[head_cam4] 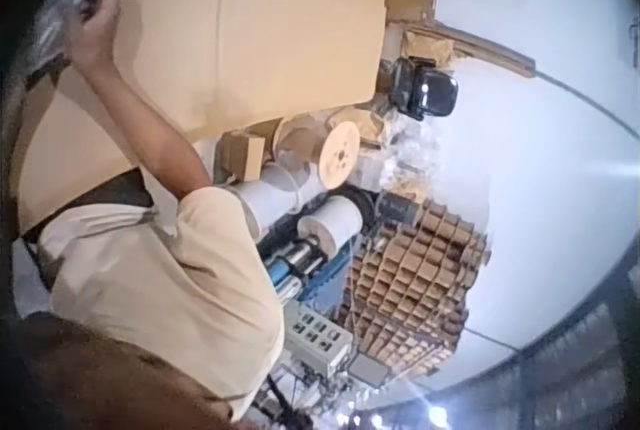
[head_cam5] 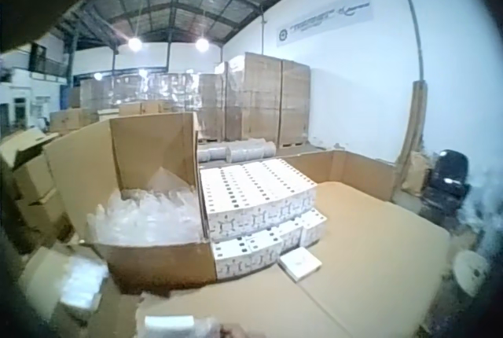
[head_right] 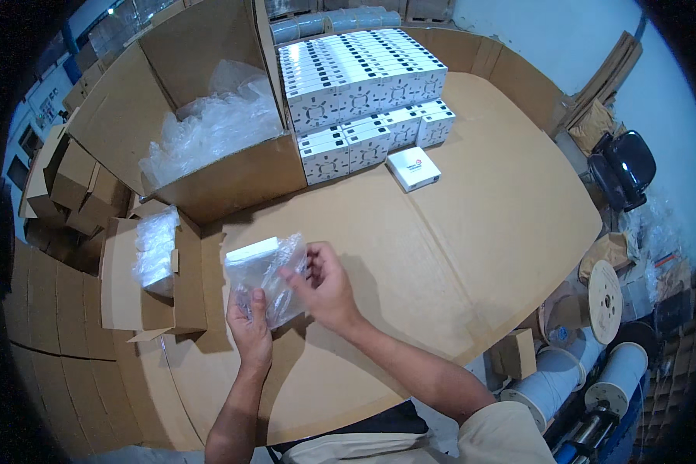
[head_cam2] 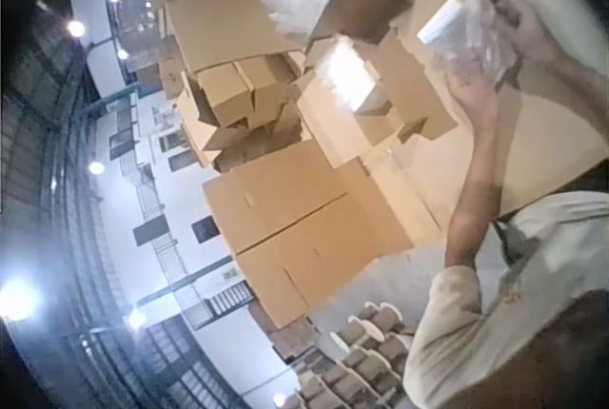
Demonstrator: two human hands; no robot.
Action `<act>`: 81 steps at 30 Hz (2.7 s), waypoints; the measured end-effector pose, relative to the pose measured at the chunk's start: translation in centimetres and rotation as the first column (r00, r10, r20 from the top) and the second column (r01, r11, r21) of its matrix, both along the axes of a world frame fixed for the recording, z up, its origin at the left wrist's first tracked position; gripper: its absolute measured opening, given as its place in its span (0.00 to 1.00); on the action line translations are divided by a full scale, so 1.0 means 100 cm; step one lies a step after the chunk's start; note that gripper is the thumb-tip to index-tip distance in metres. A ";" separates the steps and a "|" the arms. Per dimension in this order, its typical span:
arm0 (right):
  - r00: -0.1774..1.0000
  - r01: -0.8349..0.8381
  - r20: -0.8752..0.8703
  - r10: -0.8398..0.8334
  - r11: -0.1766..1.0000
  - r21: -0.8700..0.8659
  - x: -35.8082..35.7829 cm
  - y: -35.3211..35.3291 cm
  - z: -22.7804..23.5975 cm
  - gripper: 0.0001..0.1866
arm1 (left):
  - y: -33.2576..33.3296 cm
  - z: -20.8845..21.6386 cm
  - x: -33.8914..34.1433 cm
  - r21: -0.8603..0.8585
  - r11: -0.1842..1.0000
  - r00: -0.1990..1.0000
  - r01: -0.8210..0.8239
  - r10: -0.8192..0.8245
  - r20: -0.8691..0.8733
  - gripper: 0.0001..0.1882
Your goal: The recorder is putting small white boxes into plastic bags and then stacking them into larger cardboard shipping boxes on a warehouse table.
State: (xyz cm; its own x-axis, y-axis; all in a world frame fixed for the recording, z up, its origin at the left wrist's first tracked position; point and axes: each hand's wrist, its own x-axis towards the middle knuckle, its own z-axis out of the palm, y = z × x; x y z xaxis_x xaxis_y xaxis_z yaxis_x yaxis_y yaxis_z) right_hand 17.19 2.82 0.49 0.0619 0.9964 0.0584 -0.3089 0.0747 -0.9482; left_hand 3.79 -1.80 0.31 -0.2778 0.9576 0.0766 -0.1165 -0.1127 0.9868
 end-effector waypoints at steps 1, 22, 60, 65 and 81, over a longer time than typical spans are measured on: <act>0.998 -0.026 0.053 0.024 0.999 0.041 -0.005 -0.004 0.000 0.09 | -0.001 0.000 -0.001 0.004 1.000 1.000 0.006 -0.006 -0.010 0.14; 0.921 -0.046 0.385 0.058 0.998 -0.040 -0.006 -0.013 -0.003 0.22 | 0.009 -0.002 -0.018 0.063 0.962 0.964 -0.265 0.265 0.001 0.17; 0.659 -0.275 0.647 -0.384 0.677 0.682 0.027 0.017 0.025 0.17 | 0.002 0.006 -0.016 -0.065 0.996 0.984 0.064 -0.074 -0.163 0.16; 0.635 -0.362 0.712 -0.301 0.698 0.617 0.032 0.016 0.027 0.11 | 0.006 0.003 -0.018 -0.071 0.997 0.969 0.035 -0.052 -0.240 0.16; 0.431 -0.566 0.862 -0.268 0.663 0.489 0.029 0.024 0.050 0.11 | 0.008 0.001 -0.023 -0.084 0.996 0.925 0.017 -0.047 -0.376 0.19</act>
State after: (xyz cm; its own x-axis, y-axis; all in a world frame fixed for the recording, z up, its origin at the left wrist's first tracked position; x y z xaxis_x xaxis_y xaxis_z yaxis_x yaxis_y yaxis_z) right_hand 20.04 5.27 5.45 -0.5785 0.6035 0.5488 0.4912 0.7949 -0.3563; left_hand 1.50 -1.05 0.42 -0.2120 0.9727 0.0944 0.2641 -0.0360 0.9638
